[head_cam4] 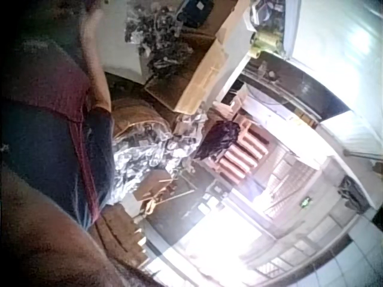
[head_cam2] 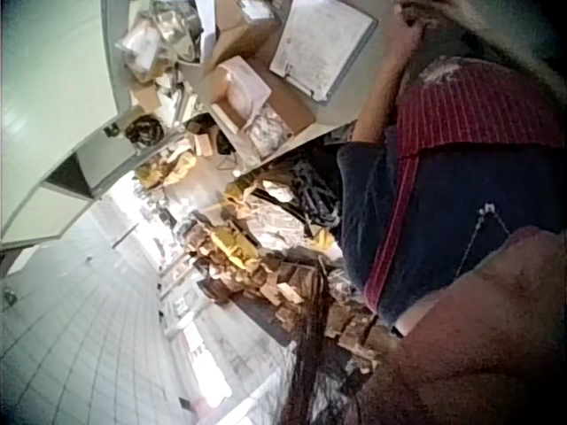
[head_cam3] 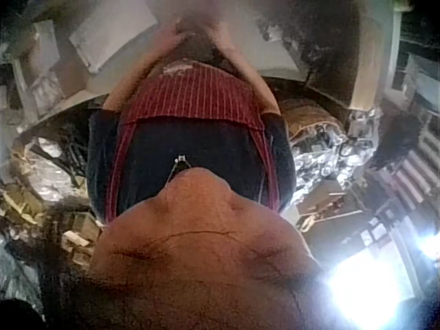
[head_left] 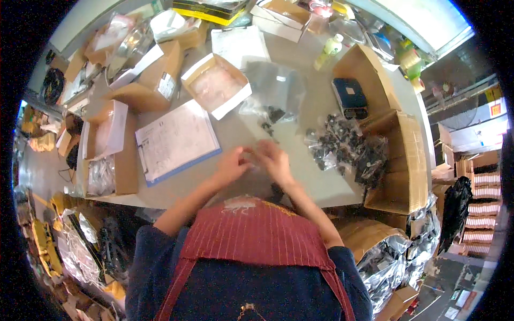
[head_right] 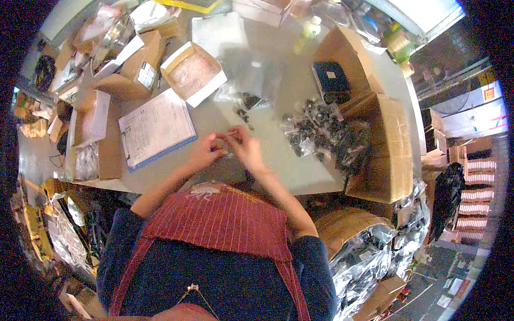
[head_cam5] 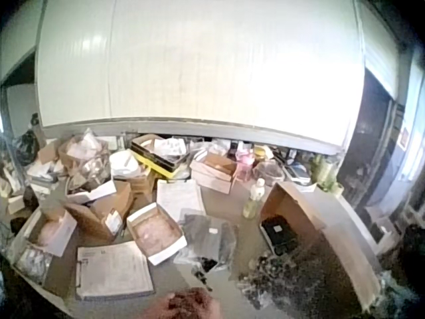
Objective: The person opens a bottle, pours liquid onto a cloth, and then picks up and handles small black parts one at a time on a work table, placing them into a plastic bag.
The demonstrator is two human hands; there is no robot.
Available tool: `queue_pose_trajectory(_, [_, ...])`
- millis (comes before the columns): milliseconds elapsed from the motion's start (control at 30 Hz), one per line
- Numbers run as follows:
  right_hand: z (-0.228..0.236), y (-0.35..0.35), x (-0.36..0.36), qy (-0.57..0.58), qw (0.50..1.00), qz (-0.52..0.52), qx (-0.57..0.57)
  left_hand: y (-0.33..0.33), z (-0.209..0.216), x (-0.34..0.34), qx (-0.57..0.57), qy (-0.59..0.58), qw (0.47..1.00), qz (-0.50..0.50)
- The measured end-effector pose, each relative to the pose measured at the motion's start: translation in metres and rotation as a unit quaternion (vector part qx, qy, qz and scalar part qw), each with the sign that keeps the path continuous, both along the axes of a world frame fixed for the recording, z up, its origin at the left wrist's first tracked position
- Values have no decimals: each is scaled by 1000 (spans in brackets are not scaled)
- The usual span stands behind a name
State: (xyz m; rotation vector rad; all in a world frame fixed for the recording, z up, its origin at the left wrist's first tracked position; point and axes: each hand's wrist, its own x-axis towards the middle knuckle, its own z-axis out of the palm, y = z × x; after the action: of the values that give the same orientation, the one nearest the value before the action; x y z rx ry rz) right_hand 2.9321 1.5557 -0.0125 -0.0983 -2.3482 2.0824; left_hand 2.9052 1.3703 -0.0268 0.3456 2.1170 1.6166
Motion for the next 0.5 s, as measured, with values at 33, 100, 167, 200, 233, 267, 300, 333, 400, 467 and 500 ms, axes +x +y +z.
queue_pose_trajectory(33, [7,1,-9,18,992,-23,119,-3,-4,-1,-46,-15,999,5])
queue_pose_trajectory(100, [10,23,-32,38,969,-47,240,0,-7,-6,-67,-4,998,-10])
queue_pose_trajectory(167, [-8,58,-54,162,905,-37,391,8,0,-9,-89,9,996,-28])
queue_pose_trajectory(200, [-12,62,-58,162,905,-35,393,9,5,-10,-85,44,995,-31])
queue_pose_trajectory(233, [-16,66,-61,160,904,-17,397,10,7,-10,-79,80,993,-34])
queue_pose_trajectory(267, [-19,61,-61,160,903,1,398,3,-2,-8,-80,80,993,-31])
queue_pose_trajectory(300, [-22,57,-58,161,903,3,398,-5,-13,-7,-96,85,991,-31])
queue_pose_trajectory(333, [-24,54,-52,147,902,25,406,-14,-24,-5,-111,90,989,-32])
queue_pose_trajectory(400, [-42,46,-38,129,900,47,413,-29,-37,4,-113,78,990,-14])
queue_pose_trajectory(467, [-57,40,-30,131,895,10,426,-43,-43,10,-114,67,991,2])
queue_pose_trajectory(500, [-62,41,-28,130,894,10,428,-49,-43,10,-149,101,984,-13])
